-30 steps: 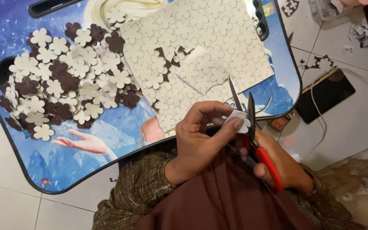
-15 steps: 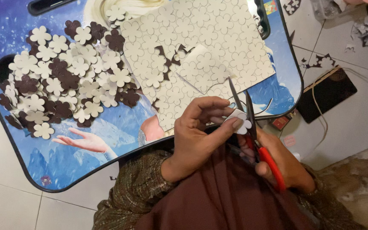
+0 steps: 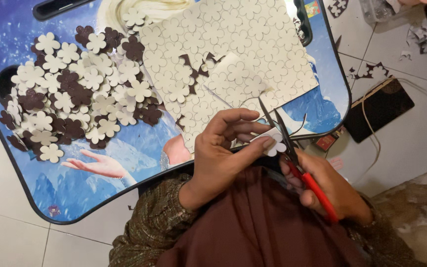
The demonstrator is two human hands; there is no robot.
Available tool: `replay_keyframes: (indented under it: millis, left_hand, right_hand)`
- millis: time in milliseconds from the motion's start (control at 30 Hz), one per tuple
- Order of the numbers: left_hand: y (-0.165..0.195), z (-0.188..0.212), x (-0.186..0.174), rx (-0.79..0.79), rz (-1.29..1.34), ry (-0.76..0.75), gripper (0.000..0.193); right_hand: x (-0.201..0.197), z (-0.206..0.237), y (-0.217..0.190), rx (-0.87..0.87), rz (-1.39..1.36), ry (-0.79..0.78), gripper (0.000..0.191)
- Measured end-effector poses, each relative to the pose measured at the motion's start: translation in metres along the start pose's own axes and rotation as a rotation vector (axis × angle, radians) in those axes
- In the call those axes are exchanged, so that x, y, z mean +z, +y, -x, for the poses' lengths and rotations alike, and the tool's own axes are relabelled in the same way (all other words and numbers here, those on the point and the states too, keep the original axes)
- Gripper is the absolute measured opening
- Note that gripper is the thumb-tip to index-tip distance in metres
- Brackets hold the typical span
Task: The person uses red-handled scissors to cut flower-shaped pieces from a white sheet with pre-drawn outlines. They hold the sheet with the left hand and cut along the curves with the right hand, placing finished pieces onto a growing pile on the table.
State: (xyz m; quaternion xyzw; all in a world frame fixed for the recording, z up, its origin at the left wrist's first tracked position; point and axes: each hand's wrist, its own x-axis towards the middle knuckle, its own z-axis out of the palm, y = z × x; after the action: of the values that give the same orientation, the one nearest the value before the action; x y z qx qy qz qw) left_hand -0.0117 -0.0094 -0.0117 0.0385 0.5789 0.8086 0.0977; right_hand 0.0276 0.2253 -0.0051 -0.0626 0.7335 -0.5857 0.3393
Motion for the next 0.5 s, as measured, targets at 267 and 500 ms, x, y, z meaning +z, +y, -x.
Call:
replay_keyframes:
  millis: [267,500]
  left_hand:
    - [0.004,-0.004,-0.006,-0.02,-0.052,0.013,0.046]
    - [-0.01,-0.008,-0.004,0.072,0.181,0.116,0.053]
  right_hand:
    - [-0.008,0.003,-0.005,0.042,0.064,-0.009,0.1]
    - [-0.007,0.001,0.004,0.038,0.138,0.004,0.095]
